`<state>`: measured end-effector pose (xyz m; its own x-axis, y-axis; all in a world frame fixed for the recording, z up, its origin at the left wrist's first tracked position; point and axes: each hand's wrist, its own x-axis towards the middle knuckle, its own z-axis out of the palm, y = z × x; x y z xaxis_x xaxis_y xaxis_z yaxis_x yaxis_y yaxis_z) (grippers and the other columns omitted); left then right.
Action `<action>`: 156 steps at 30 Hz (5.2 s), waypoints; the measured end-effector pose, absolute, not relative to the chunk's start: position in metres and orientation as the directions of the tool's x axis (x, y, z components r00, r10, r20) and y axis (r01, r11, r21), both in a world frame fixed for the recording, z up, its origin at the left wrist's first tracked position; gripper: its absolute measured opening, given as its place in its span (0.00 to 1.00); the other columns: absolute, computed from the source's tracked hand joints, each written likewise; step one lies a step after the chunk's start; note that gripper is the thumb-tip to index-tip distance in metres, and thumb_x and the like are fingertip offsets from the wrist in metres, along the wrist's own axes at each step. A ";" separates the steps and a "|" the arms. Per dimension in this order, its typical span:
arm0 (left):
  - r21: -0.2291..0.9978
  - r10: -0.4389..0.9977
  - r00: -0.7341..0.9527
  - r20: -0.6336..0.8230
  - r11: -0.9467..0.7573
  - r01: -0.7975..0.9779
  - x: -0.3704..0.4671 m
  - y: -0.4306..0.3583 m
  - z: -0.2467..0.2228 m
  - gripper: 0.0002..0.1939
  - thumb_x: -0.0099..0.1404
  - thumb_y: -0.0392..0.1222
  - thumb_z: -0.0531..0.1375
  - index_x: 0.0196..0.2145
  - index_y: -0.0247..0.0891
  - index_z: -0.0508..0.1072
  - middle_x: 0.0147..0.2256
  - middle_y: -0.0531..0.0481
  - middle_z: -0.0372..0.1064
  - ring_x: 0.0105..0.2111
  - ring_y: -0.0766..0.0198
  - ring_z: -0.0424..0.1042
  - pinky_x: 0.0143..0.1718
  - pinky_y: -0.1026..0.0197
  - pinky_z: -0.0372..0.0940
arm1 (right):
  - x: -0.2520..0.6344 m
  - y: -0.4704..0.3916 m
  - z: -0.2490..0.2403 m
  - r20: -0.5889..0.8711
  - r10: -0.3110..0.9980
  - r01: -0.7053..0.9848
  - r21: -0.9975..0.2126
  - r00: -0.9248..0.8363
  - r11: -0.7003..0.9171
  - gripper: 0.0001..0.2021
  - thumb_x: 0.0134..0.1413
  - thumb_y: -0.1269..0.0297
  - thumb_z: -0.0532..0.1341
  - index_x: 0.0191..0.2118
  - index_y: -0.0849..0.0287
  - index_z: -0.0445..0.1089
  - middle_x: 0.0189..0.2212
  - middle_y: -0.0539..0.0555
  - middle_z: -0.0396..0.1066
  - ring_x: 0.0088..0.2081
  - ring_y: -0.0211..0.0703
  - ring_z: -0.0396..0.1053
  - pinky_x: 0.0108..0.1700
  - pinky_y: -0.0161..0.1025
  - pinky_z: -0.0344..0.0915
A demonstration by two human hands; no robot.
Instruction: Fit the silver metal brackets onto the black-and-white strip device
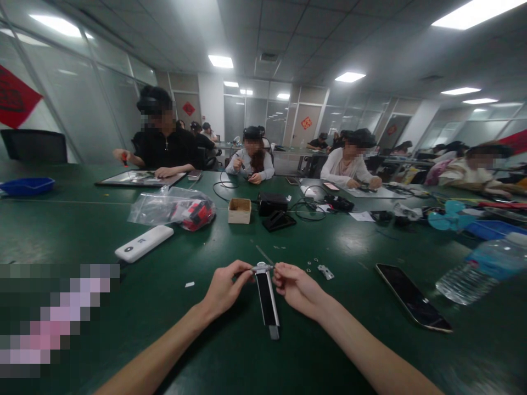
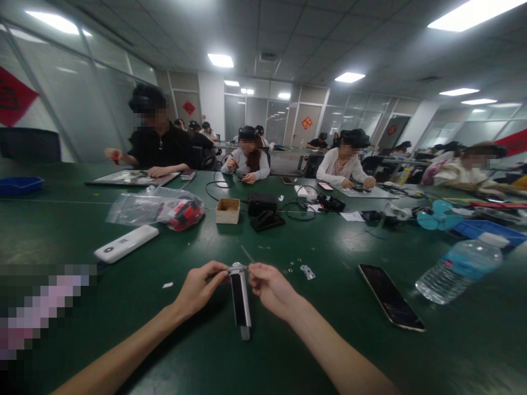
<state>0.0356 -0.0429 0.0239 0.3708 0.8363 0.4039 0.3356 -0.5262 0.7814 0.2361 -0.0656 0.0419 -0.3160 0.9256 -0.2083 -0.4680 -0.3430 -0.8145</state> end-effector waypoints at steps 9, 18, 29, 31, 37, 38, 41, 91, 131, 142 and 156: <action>0.946 0.900 0.348 0.262 -0.312 0.093 0.045 -0.052 0.032 0.09 0.62 0.44 0.57 0.33 0.34 0.68 0.30 0.49 0.74 0.30 0.63 0.74 0.34 0.59 0.71 | 0.233 -0.070 0.045 -0.231 0.892 -0.489 -0.769 -0.388 -0.412 0.13 0.45 0.58 0.64 0.26 0.58 0.59 0.22 0.47 0.54 0.24 0.35 0.51 0.28 0.36 0.50; 0.945 0.899 0.321 0.297 -0.326 0.039 0.045 -0.058 0.034 0.11 0.62 0.46 0.58 0.33 0.34 0.68 0.32 0.47 0.75 0.32 0.62 0.75 0.37 0.58 0.70 | 0.232 -0.074 0.046 -0.191 0.903 -0.494 -0.784 -0.386 -0.377 0.13 0.49 0.57 0.61 0.26 0.58 0.57 0.22 0.47 0.52 0.25 0.36 0.51 0.31 0.37 0.53; 0.968 0.920 0.328 0.216 -0.159 -0.192 0.055 -0.071 0.034 0.14 0.61 0.50 0.60 0.34 0.36 0.63 0.33 0.50 0.75 0.33 0.62 0.75 0.40 0.56 0.71 | 0.229 -0.076 0.044 -0.202 0.911 -0.612 -0.686 -0.358 -0.393 0.14 0.44 0.61 0.67 0.26 0.59 0.60 0.22 0.46 0.55 0.26 0.35 0.55 0.35 0.37 0.56; 0.967 0.923 0.336 0.187 -0.113 -0.228 0.056 -0.070 0.031 0.15 0.61 0.50 0.61 0.34 0.36 0.63 0.32 0.50 0.75 0.33 0.62 0.75 0.41 0.55 0.70 | 0.229 -0.075 0.044 -0.207 0.912 -0.637 -0.661 -0.353 -0.397 0.14 0.42 0.62 0.68 0.25 0.59 0.61 0.22 0.46 0.56 0.26 0.34 0.55 0.36 0.37 0.56; 0.960 0.935 0.335 0.116 -0.019 -0.280 0.056 -0.069 0.029 0.17 0.58 0.51 0.63 0.32 0.35 0.62 0.30 0.51 0.74 0.32 0.61 0.76 0.42 0.53 0.70 | 0.230 -0.075 0.048 -0.201 0.910 -0.632 -0.664 -0.363 -0.399 0.15 0.38 0.64 0.71 0.24 0.60 0.62 0.21 0.46 0.59 0.25 0.33 0.54 0.33 0.35 0.55; 0.958 0.937 0.333 0.106 -0.006 -0.286 0.056 -0.069 0.030 0.18 0.57 0.51 0.64 0.31 0.35 0.62 0.29 0.51 0.74 0.31 0.62 0.76 0.42 0.53 0.70 | 0.230 -0.075 0.049 -0.196 0.909 -0.620 -0.676 -0.369 -0.398 0.15 0.37 0.64 0.71 0.24 0.60 0.62 0.21 0.46 0.59 0.25 0.33 0.54 0.32 0.35 0.54; 0.952 0.940 0.333 0.079 0.028 -0.306 0.056 -0.069 0.032 0.18 0.56 0.50 0.65 0.30 0.35 0.62 0.29 0.51 0.74 0.31 0.63 0.75 0.40 0.57 0.70 | 0.234 -0.075 0.051 -0.169 0.908 -0.567 -0.733 -0.384 -0.376 0.16 0.36 0.64 0.72 0.24 0.61 0.63 0.22 0.46 0.61 0.25 0.32 0.56 0.31 0.33 0.53; 0.808 0.674 0.664 -0.325 0.563 -0.176 0.047 -0.056 0.023 0.19 0.67 0.49 0.48 0.30 0.32 0.70 0.09 0.54 0.55 0.08 0.71 0.52 0.10 0.71 0.51 | 0.240 -0.064 0.095 0.054 0.882 0.469 -0.831 -0.469 0.300 0.08 0.49 0.60 0.64 0.28 0.60 0.72 0.27 0.49 0.71 0.28 0.36 0.63 0.31 0.34 0.58; 0.872 0.911 0.357 -0.207 0.337 -0.354 0.057 -0.069 0.022 0.18 0.61 0.52 0.59 0.35 0.41 0.53 0.34 0.50 0.70 0.26 0.58 0.76 0.21 0.59 0.70 | 0.222 -0.077 0.030 0.407 0.903 0.583 -0.704 -0.135 0.405 0.07 0.56 0.62 0.58 0.33 0.57 0.72 0.32 0.54 0.72 0.35 0.43 0.68 0.40 0.41 0.63; 0.896 0.916 0.362 -0.173 0.300 -0.329 0.055 -0.066 0.020 0.19 0.60 0.53 0.61 0.35 0.41 0.55 0.37 0.49 0.70 0.32 0.55 0.76 0.27 0.54 0.71 | 0.226 -0.074 0.027 0.415 0.894 0.569 -0.700 -0.168 0.432 0.07 0.58 0.63 0.57 0.35 0.57 0.70 0.34 0.55 0.70 0.37 0.44 0.67 0.40 0.43 0.64; 0.993 0.934 0.348 0.084 -0.106 0.046 0.038 -0.050 0.022 0.13 0.62 0.48 0.60 0.30 0.37 0.63 0.31 0.48 0.71 0.34 0.60 0.72 0.38 0.59 0.66 | 0.234 -0.068 0.021 0.416 0.863 0.697 -0.527 -0.288 0.487 0.06 0.59 0.66 0.55 0.36 0.58 0.69 0.35 0.55 0.70 0.38 0.46 0.65 0.41 0.45 0.60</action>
